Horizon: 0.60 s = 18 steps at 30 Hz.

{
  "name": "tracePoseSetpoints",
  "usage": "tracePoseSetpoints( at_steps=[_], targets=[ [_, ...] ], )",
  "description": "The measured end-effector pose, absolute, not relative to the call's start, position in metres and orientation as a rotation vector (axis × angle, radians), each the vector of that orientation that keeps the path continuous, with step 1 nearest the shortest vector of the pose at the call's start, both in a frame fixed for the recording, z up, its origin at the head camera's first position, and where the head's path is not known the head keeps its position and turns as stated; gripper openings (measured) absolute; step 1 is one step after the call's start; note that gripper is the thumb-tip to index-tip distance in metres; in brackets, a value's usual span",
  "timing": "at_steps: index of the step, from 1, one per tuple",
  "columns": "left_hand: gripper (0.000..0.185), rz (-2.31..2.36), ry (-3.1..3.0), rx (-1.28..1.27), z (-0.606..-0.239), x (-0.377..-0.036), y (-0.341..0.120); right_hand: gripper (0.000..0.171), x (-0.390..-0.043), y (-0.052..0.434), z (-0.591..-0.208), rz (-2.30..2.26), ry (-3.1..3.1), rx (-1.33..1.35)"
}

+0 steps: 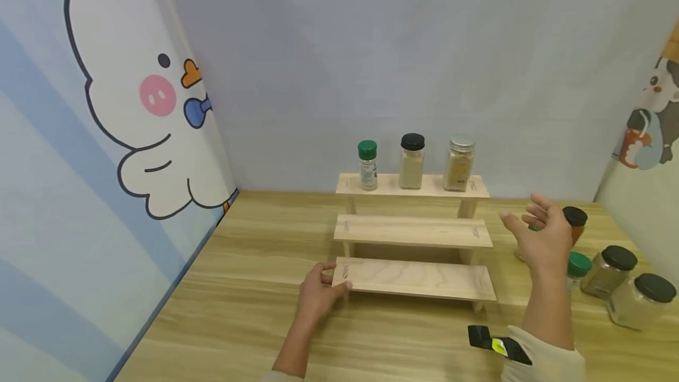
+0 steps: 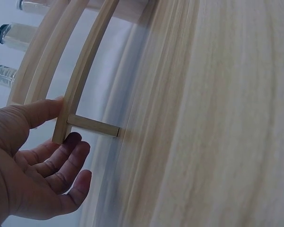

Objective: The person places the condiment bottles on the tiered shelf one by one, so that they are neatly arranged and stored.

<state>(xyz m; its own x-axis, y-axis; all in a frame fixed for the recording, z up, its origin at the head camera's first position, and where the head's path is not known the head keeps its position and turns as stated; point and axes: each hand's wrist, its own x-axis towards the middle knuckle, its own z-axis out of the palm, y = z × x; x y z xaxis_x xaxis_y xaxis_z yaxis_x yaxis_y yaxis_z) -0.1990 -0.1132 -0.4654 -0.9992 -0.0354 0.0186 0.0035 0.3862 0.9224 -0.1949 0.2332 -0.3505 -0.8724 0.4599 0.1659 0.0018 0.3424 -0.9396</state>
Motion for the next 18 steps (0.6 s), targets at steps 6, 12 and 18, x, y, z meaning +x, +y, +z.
tracePoseSetpoints(
  at_steps=[6, 12, 18],
  targets=[
    [0.057, -1.727, -2.572, -0.005, -0.465, -0.199, -0.113, 0.068, -0.175, 0.252, -0.367, 1.516, -2.244, -0.415],
    [0.057, -1.735, -2.566, -0.010, -0.466, -0.199, -0.113, 0.068, -0.166, 0.265, -0.380, 1.452, -2.325, -0.355],
    [0.057, -1.731, -2.571, -0.001, -0.466, -0.199, -0.113, 0.069, -0.157, 0.279, -0.391, 1.369, -2.406, -0.259]
  ],
)
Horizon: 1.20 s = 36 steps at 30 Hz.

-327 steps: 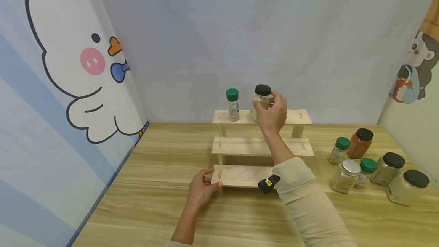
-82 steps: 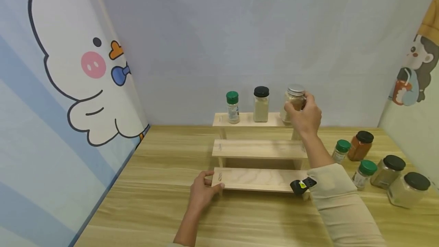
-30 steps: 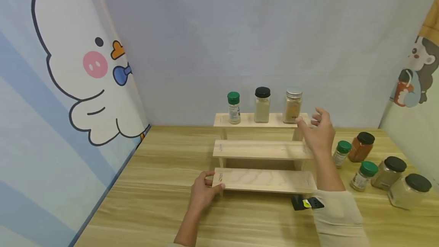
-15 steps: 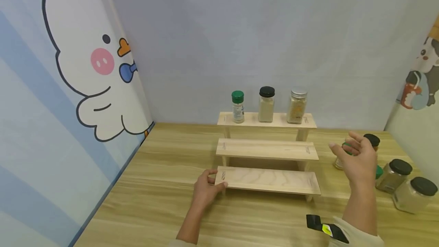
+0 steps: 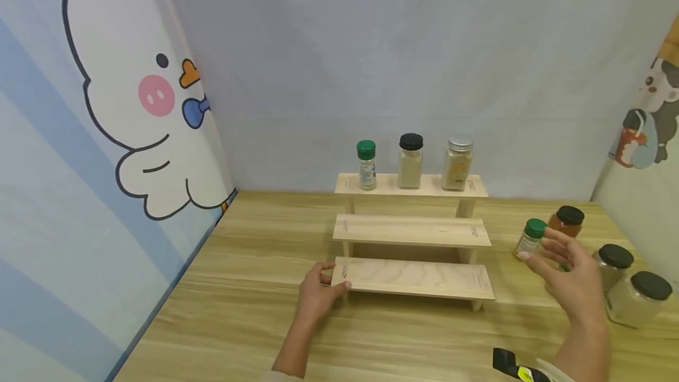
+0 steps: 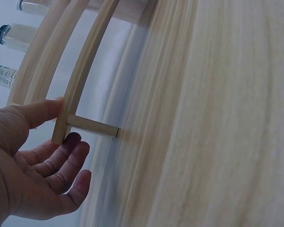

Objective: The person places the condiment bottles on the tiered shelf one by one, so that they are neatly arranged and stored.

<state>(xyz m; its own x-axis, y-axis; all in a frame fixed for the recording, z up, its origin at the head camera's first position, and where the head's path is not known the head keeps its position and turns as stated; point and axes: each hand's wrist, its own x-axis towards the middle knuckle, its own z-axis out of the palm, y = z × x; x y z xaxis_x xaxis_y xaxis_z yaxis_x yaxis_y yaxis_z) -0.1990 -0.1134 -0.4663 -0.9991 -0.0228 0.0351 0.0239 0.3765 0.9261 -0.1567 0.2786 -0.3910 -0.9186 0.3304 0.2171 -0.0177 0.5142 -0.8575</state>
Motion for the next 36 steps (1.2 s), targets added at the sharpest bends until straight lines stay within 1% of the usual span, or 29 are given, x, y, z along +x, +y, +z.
tracePoseSetpoints(
  at_steps=[4, 8, 14, 17, 20, 26, 31, 36],
  targets=[
    [0.057, -1.717, -2.569, 0.001, -0.468, -0.200, -0.114, 0.066, -0.152, 0.287, -0.397, 1.345, -2.404, -0.199],
    [0.057, -1.712, -2.573, 0.008, -0.470, -0.201, -0.114, 0.061, -0.145, 0.294, -0.402, 1.402, -2.324, -0.205],
    [0.057, -1.713, -2.582, 0.009, -0.470, -0.200, -0.115, 0.048, -0.138, 0.301, -0.409, 1.591, -2.034, -0.370],
    [0.058, -1.718, -2.580, 0.009, -0.468, -0.200, -0.115, 0.042, -0.140, 0.302, -0.414, 1.548, -1.906, -0.473],
    [0.058, -1.716, -2.580, 0.006, -0.467, -0.200, -0.115, 0.040, -0.145, 0.301, -0.422, 1.450, -1.842, -0.560],
    [0.057, -1.698, -2.594, 0.023, -0.468, -0.201, -0.114, 0.048, -0.155, 0.297, -0.437, 1.424, -1.732, -0.714],
    [0.057, -1.690, -2.604, 0.020, -0.468, -0.202, -0.114, 0.061, -0.161, 0.298, -0.445, 1.555, -1.668, -0.840],
    [0.057, -1.693, -2.605, 0.018, -0.469, -0.202, -0.114, 0.067, -0.168, 0.299, -0.450, 1.649, -1.659, -0.887]
  ],
)
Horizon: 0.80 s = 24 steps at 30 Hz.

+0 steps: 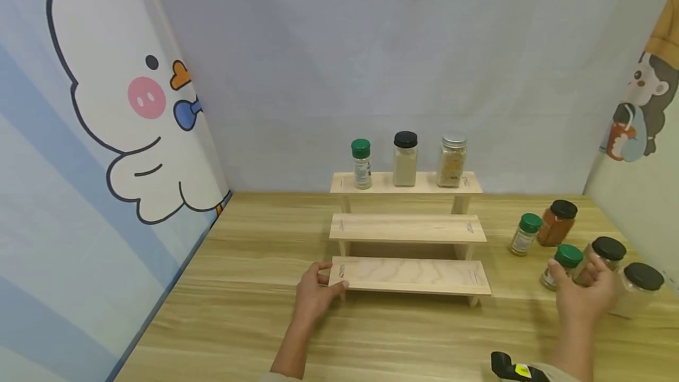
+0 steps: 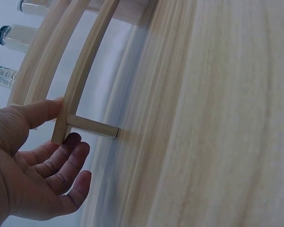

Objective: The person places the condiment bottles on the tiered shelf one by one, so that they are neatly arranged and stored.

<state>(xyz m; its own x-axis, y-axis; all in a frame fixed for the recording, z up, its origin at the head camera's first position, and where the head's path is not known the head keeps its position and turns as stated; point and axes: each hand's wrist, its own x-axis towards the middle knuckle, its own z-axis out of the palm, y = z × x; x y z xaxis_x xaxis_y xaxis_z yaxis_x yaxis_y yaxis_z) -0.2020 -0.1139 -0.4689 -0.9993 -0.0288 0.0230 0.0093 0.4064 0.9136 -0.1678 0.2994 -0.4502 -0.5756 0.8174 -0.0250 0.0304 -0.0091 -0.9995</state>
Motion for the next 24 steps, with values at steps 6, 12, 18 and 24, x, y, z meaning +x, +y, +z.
tracePoseSetpoints(
  at_steps=[6, 12, 18, 24],
  targets=[
    [0.057, -1.704, -2.607, 0.026, -0.468, -0.202, -0.113, 0.069, -0.176, 0.305, -0.461, 1.715, -1.619, -0.892],
    [0.057, -1.696, -2.615, 0.025, -0.467, -0.202, -0.113, 0.067, -0.183, 0.310, -0.471, 1.674, -1.669, -0.916],
    [0.057, -1.709, -2.614, 0.020, -0.467, -0.202, -0.113, 0.059, -0.183, 0.310, -0.474, 1.549, -1.728, -0.919],
    [0.058, -1.699, -2.616, 0.019, -0.466, -0.202, -0.113, 0.057, -0.180, 0.304, -0.465, 1.512, -1.736, -0.895]
  ],
)
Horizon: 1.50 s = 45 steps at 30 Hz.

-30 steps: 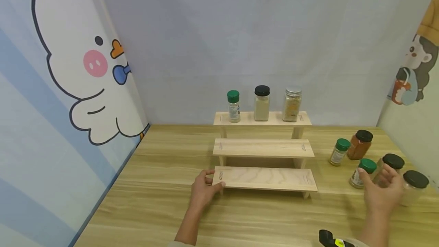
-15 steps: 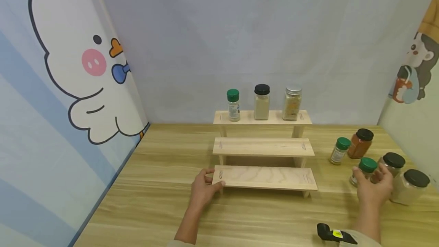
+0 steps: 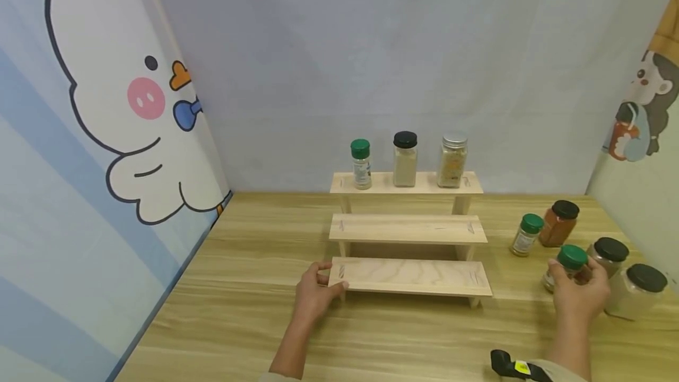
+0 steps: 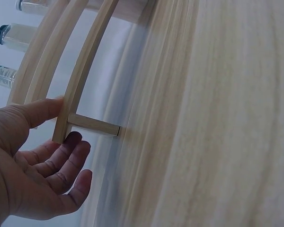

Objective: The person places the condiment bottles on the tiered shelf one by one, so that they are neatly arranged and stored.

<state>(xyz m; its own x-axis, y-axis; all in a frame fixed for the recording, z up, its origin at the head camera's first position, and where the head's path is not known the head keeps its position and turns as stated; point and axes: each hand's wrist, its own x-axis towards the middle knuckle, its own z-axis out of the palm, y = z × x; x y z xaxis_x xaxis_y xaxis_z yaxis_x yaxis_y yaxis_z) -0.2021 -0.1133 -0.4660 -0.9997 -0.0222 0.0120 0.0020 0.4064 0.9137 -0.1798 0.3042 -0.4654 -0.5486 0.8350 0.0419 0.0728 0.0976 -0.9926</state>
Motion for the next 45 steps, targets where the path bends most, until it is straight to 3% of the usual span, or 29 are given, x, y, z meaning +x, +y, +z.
tracePoseSetpoints(
  at_steps=[9, 17, 24, 36, 45],
  targets=[
    [0.058, -1.700, -2.615, 0.018, -0.465, -0.201, -0.114, 0.059, -0.172, 0.282, -0.437, 1.474, -1.836, -0.835],
    [0.057, -1.716, -2.612, 0.015, -0.465, -0.201, -0.113, 0.048, -0.171, 0.255, -0.404, 1.509, -1.846, -0.649],
    [0.057, -1.717, -2.609, 0.018, -0.465, -0.202, -0.112, 0.048, -0.171, 0.222, -0.381, 1.573, -1.926, -0.482],
    [0.058, -1.721, -2.601, 0.019, -0.466, -0.202, -0.113, 0.043, -0.187, 0.169, -0.377, 1.662, -2.007, -0.141],
    [0.058, -1.721, -2.591, -0.002, -0.464, -0.201, -0.113, 0.048, -0.210, 0.133, -0.375, 1.699, -2.050, 0.084]
  ],
)
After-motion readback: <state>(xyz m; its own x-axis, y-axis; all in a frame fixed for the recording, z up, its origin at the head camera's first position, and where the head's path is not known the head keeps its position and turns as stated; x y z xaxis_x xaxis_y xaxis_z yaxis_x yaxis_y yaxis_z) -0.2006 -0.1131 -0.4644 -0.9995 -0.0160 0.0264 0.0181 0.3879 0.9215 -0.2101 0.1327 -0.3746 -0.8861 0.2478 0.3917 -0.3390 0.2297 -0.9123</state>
